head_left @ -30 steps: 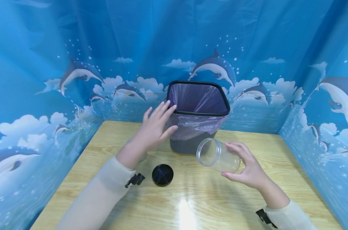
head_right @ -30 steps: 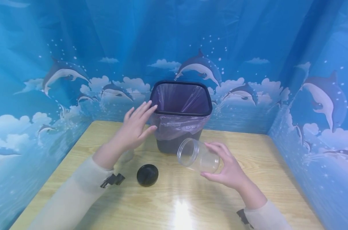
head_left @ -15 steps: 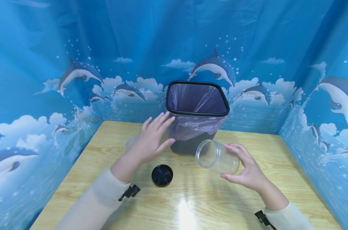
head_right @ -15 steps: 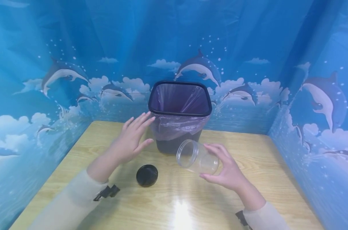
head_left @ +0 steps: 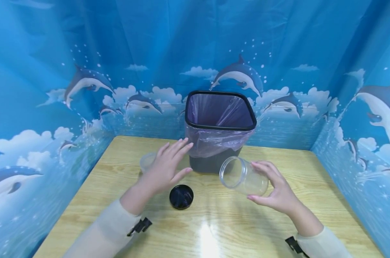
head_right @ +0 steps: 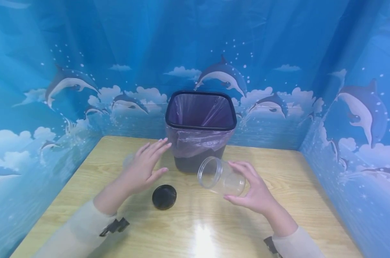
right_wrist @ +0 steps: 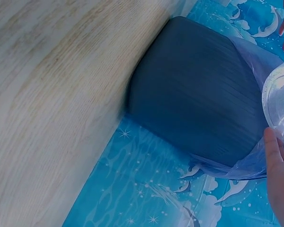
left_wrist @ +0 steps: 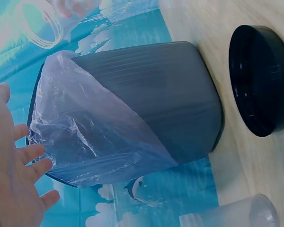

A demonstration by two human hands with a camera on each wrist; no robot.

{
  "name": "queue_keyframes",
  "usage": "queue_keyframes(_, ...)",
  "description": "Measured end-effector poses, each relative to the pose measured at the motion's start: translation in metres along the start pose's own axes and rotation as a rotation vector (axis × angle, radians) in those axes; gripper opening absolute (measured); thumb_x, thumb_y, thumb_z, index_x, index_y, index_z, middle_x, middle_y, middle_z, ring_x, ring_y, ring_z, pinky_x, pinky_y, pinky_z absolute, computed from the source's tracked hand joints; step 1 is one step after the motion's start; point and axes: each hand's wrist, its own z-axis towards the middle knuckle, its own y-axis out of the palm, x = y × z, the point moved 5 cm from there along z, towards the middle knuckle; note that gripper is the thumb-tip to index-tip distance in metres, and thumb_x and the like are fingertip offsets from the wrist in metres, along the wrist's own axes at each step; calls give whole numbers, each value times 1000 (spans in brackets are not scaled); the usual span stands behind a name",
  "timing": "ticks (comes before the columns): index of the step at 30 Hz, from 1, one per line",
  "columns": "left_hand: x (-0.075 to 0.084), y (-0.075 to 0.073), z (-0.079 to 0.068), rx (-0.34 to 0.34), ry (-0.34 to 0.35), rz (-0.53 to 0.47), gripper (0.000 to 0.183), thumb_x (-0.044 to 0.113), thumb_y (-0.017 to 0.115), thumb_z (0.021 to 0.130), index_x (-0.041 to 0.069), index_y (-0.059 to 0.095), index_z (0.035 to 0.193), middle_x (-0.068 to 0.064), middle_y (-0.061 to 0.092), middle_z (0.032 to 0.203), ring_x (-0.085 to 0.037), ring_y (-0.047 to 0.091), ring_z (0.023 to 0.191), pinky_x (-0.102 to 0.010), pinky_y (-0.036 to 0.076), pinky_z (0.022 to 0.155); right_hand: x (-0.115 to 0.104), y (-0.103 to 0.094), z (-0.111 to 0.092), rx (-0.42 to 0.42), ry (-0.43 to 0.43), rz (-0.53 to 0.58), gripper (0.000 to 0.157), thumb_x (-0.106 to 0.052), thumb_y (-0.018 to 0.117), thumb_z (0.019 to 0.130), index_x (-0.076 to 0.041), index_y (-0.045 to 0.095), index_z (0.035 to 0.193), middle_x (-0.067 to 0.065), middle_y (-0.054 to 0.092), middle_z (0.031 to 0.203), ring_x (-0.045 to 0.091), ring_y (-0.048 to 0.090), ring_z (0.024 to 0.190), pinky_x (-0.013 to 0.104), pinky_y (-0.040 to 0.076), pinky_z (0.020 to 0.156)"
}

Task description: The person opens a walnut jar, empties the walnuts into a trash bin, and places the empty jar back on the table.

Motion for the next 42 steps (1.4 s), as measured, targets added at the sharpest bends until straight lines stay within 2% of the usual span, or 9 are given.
queue_keyframes(4,-2,5,-6,-4,-2,-1,70,56,35,104,15,22,160,-9,21,165,-28,18,151,-57,9,120,-1,1,0,3,-10,6,102,-9,97,50,-4,53,142,9,53,134,11,52,122,22,36,108)
queue_keyframes(11,-3,10,-13,-14,-7,11,71,57,34,104,14,25,159,-11,24,164,-28,20,151,-58,11,119,-1,3,-1,-4,20,24,102,-7,97,51,-5,52,143,8,51,137,9,51,124,21,35,109)
queue_keyframes(16,-4,14,-16,-34,-19,13,70,57,33,104,16,23,160,-9,22,165,-27,21,151,-55,12,120,-2,4,-1,-3,9,49,102,-5,97,52,-3,51,143,10,51,137,10,52,123,21,36,109)
queue_keyframes(22,-5,23,-21,-65,-26,-25,69,55,36,104,15,24,160,-9,21,165,-29,23,150,-57,17,118,-2,5,-2,4,-13,69,102,-4,96,52,-2,51,143,10,50,136,10,52,123,21,37,109)
queue_keyframes(31,-10,36,-30,-110,-45,-69,72,51,49,101,13,28,158,-10,26,163,-30,29,147,-58,19,117,-1,8,-3,2,-32,76,101,-4,96,52,-1,51,143,11,51,135,11,53,123,21,38,108)
queue_keyframes(36,-13,43,-35,-147,-67,-115,78,55,53,98,13,28,159,-11,28,162,-32,31,146,-58,20,117,-1,8,-3,5,-33,77,101,-3,96,52,-1,51,142,11,51,135,10,53,122,21,38,108)
queue_keyframes(42,-18,50,-39,-203,-105,-127,88,67,51,94,14,27,159,-8,26,163,-32,30,146,-58,19,117,-1,9,-3,10,-64,87,100,-1,95,52,1,51,142,13,52,134,12,54,121,21,38,108)
